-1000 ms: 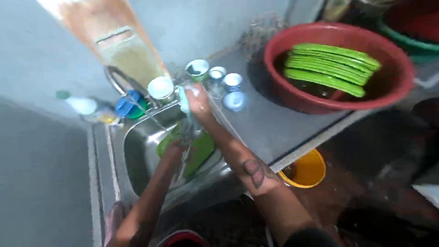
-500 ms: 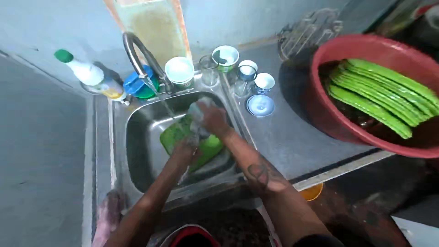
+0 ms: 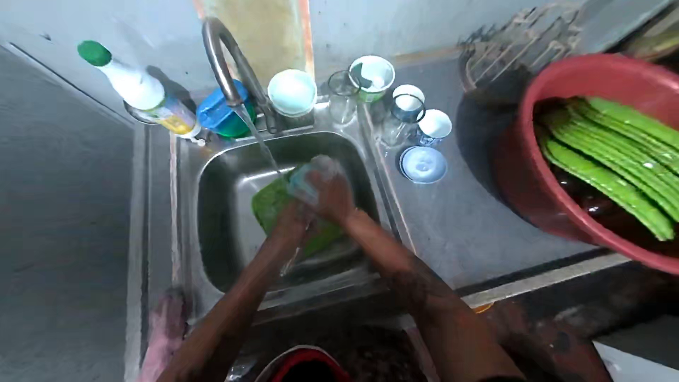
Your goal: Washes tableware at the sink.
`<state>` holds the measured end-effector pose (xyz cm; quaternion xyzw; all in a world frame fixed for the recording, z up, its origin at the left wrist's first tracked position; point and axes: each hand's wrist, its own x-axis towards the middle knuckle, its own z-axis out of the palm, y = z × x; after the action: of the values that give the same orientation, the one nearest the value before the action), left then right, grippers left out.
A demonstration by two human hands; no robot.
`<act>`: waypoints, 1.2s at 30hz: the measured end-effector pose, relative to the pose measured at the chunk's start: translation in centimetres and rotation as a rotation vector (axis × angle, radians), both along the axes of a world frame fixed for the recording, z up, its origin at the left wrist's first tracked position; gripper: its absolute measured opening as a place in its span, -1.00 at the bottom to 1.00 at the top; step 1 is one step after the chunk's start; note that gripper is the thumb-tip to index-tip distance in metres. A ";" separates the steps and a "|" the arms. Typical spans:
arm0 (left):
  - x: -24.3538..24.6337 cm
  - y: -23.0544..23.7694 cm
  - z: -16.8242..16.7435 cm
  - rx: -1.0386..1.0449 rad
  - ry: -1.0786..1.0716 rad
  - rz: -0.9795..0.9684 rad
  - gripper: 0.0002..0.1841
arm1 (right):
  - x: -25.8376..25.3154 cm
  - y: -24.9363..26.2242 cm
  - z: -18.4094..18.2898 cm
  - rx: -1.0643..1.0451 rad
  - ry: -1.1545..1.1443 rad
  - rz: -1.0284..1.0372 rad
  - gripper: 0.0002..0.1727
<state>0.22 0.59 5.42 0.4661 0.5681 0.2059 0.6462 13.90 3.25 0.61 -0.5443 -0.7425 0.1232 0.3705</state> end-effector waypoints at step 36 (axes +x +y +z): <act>0.2 -0.3 0.1 -0.055 -0.008 0.046 -0.79 | 0.8 -0.3 1.7 -0.182 -0.128 -0.131 -0.51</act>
<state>0.44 0.28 5.54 0.4338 0.5816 0.2069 0.6564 14.73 2.96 2.33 -0.6295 -0.7133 0.1308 0.2788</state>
